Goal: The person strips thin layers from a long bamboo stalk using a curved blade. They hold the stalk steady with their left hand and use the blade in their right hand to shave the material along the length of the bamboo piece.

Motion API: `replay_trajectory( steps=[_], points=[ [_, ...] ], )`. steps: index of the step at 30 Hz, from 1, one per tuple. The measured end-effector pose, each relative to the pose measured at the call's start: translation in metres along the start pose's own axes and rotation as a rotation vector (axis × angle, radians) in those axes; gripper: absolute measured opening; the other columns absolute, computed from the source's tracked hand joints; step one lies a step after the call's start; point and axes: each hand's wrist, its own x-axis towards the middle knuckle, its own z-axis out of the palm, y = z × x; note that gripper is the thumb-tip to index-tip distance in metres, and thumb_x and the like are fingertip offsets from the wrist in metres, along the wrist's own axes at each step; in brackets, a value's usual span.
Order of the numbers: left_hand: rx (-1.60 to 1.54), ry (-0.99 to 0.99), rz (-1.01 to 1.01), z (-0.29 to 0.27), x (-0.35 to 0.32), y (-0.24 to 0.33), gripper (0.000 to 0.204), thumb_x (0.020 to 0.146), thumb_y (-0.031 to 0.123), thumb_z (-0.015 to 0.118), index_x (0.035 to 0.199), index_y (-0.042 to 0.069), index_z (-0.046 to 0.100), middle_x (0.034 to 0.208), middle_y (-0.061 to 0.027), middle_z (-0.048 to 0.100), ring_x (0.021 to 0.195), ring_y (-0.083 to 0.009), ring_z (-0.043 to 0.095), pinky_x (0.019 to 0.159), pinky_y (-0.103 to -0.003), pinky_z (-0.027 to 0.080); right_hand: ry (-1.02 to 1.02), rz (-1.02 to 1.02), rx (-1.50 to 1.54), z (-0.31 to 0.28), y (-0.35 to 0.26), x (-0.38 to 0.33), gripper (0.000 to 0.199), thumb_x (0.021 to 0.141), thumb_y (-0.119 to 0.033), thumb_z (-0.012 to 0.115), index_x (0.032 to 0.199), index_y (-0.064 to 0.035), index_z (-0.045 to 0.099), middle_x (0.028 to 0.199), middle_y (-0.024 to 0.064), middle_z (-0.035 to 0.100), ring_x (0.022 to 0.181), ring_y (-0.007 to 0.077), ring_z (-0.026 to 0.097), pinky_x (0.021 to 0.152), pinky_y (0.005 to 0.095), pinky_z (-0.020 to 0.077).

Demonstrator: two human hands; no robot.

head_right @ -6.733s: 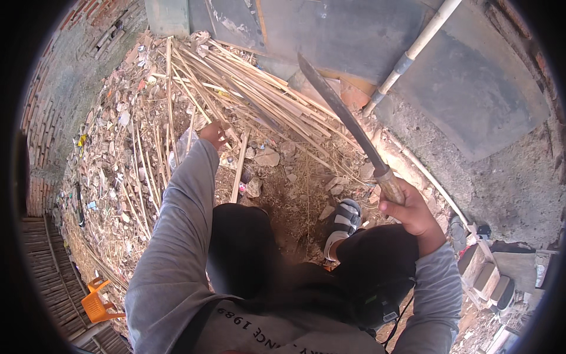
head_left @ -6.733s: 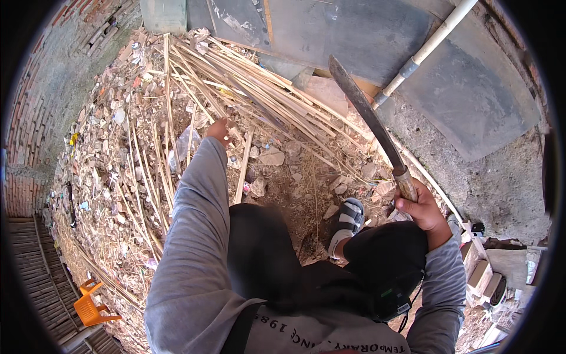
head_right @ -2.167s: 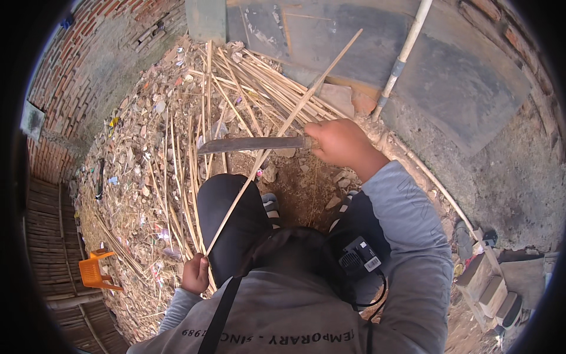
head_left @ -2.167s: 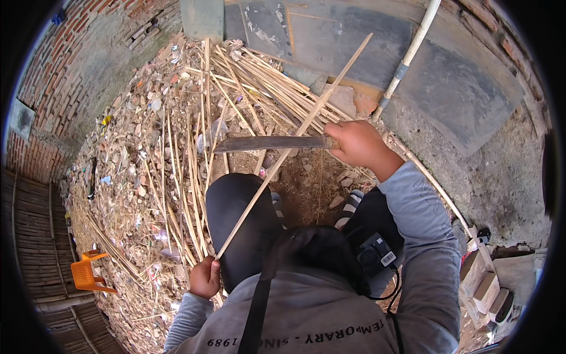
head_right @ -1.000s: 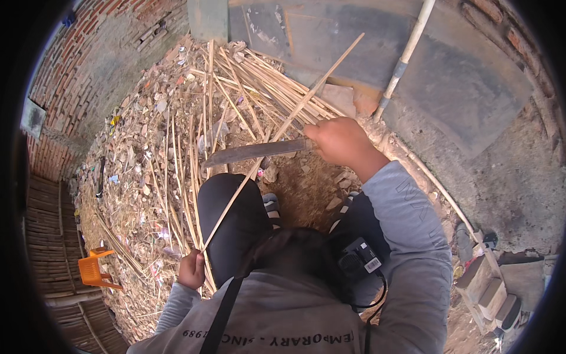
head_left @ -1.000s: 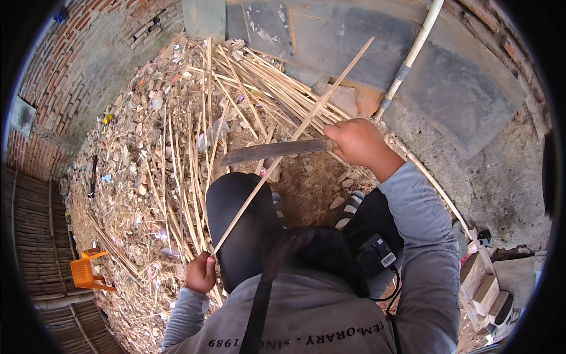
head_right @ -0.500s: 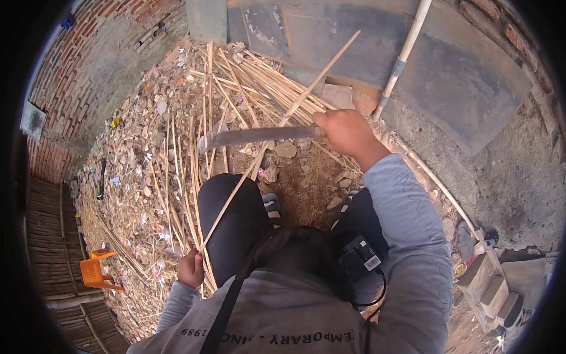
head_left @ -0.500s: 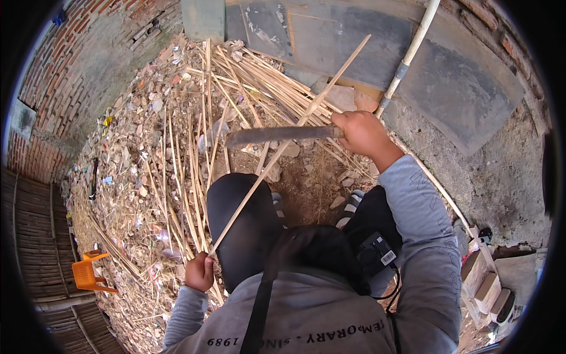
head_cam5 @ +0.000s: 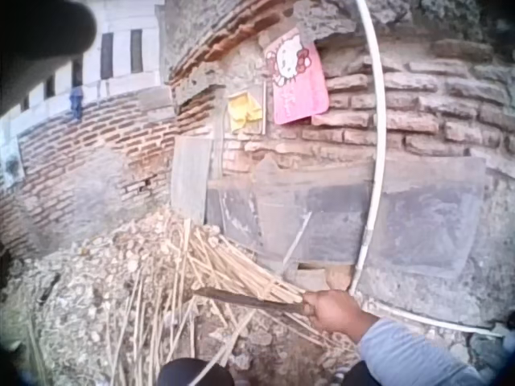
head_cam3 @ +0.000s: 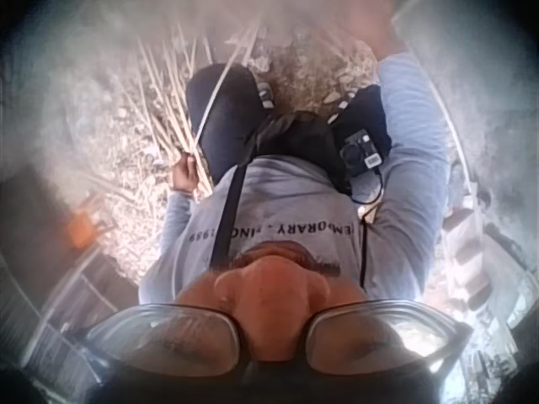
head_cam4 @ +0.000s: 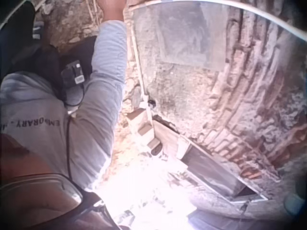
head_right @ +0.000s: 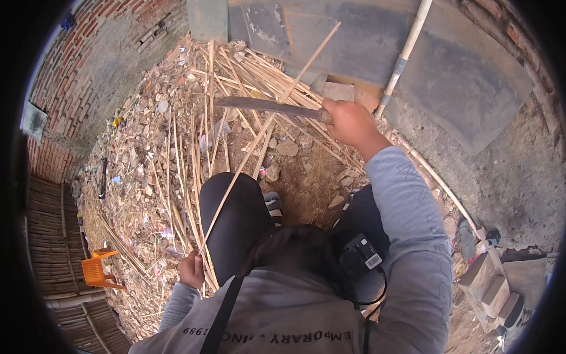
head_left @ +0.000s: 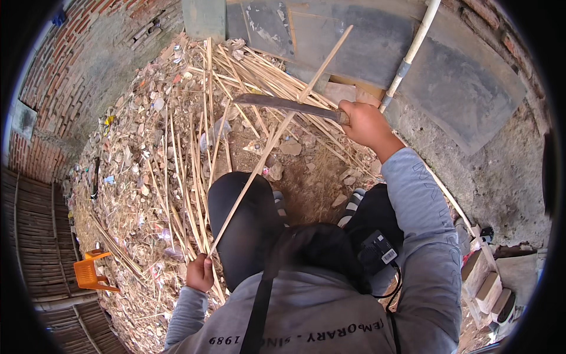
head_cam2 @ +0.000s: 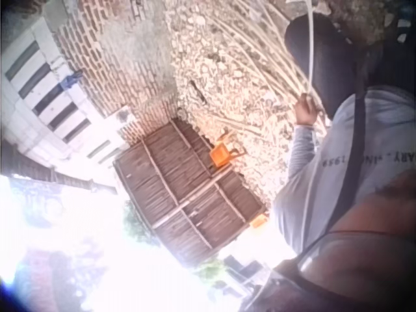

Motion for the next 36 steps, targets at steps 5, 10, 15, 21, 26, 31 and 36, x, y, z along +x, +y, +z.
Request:
replay_trajectory(
  steps=[5, 10, 15, 21, 26, 31, 36],
  points=[
    [-0.069, -0.013, -0.024, -0.008, -0.002, 0.004, 0.046, 0.106, 0.038, 0.046, 0.079, 0.002, 0.051, 0.054, -0.0155, 0.05, 0.048, -0.0306, 0.053, 0.048, -0.042, 0.038, 0.033, 0.003, -0.037, 0.001, -0.008, -0.007, 0.023, 0.078, -0.014, 0.07, 0.098, -0.0068, 0.062, 0.083, 0.0159, 0.068, 0.084, 0.0376, 0.068, 0.073, 0.0495, 0.0538],
    [-0.062, -0.046, -0.062, -0.012, 0.008, 0.01, 0.039, 0.105, 0.033, 0.049, 0.081, 0.002, 0.053, 0.057, -0.0163, 0.052, 0.052, -0.0349, 0.056, 0.051, -0.044, 0.04, -0.081, -0.059, -0.11, -0.005, -0.012, -0.011, 0.022, 0.078, -0.016, 0.072, 0.096, -0.0076, 0.061, 0.085, 0.0133, 0.069, 0.086, 0.0351, 0.069, 0.073, 0.0488, 0.0542],
    [0.014, 0.061, -0.036, -0.005, 0.02, 0.038, 0.033, 0.103, 0.028, 0.052, 0.085, 0.001, 0.056, 0.063, -0.0202, 0.057, 0.058, -0.0418, 0.059, 0.053, -0.047, 0.043, -0.125, -0.085, -0.139, -0.002, -0.007, -0.013, 0.023, 0.076, -0.013, 0.072, 0.096, -0.0088, 0.06, 0.085, 0.0124, 0.068, 0.084, 0.0357, 0.068, 0.072, 0.0491, 0.0535],
    [-0.11, -0.091, -0.07, -0.003, 0.012, 0.018, 0.048, 0.107, 0.039, 0.047, 0.079, 0.001, 0.053, 0.059, -0.0141, 0.052, 0.053, -0.0283, 0.053, 0.053, -0.041, 0.04, -0.126, -0.215, -0.037, -0.006, -0.02, -0.012, 0.024, 0.076, -0.013, 0.071, 0.099, -0.0086, 0.063, 0.085, 0.0134, 0.069, 0.085, 0.0357, 0.069, 0.073, 0.0484, 0.0542],
    [-0.17, -0.152, -0.075, -0.005, 0.015, 0.026, 0.052, 0.108, 0.04, 0.044, 0.076, 0.0, 0.052, 0.058, -0.0099, 0.047, 0.055, -0.0191, 0.046, 0.054, -0.038, 0.038, -0.058, -0.011, 0.076, 0.003, 0.006, -0.007, 0.03, 0.072, -0.012, 0.072, 0.099, -0.0079, 0.06, 0.086, 0.0149, 0.068, 0.086, 0.0374, 0.068, 0.075, 0.0499, 0.0533],
    [-0.259, -0.163, -0.082, -0.004, 0.011, 0.014, 0.054, 0.108, 0.041, 0.042, 0.074, 0.0, 0.051, 0.058, -0.0089, 0.045, 0.055, -0.0166, 0.043, 0.053, -0.038, 0.037, -0.083, -0.216, 0.011, -0.002, -0.017, -0.012, 0.029, 0.07, -0.01, 0.071, 0.097, -0.0079, 0.061, 0.085, 0.0146, 0.068, 0.084, 0.0378, 0.068, 0.075, 0.0489, 0.0538],
    [-0.173, -0.12, -0.028, -0.001, 0.011, 0.013, 0.054, 0.108, 0.041, 0.042, 0.073, 0.001, 0.049, 0.057, -0.0071, 0.043, 0.054, -0.0155, 0.041, 0.052, -0.037, 0.035, -0.08, -0.276, -0.082, 0.005, -0.011, -0.007, 0.028, 0.073, -0.009, 0.069, 0.1, -0.0084, 0.062, 0.085, 0.0152, 0.068, 0.083, 0.0389, 0.068, 0.073, 0.0497, 0.0537]
  ],
)
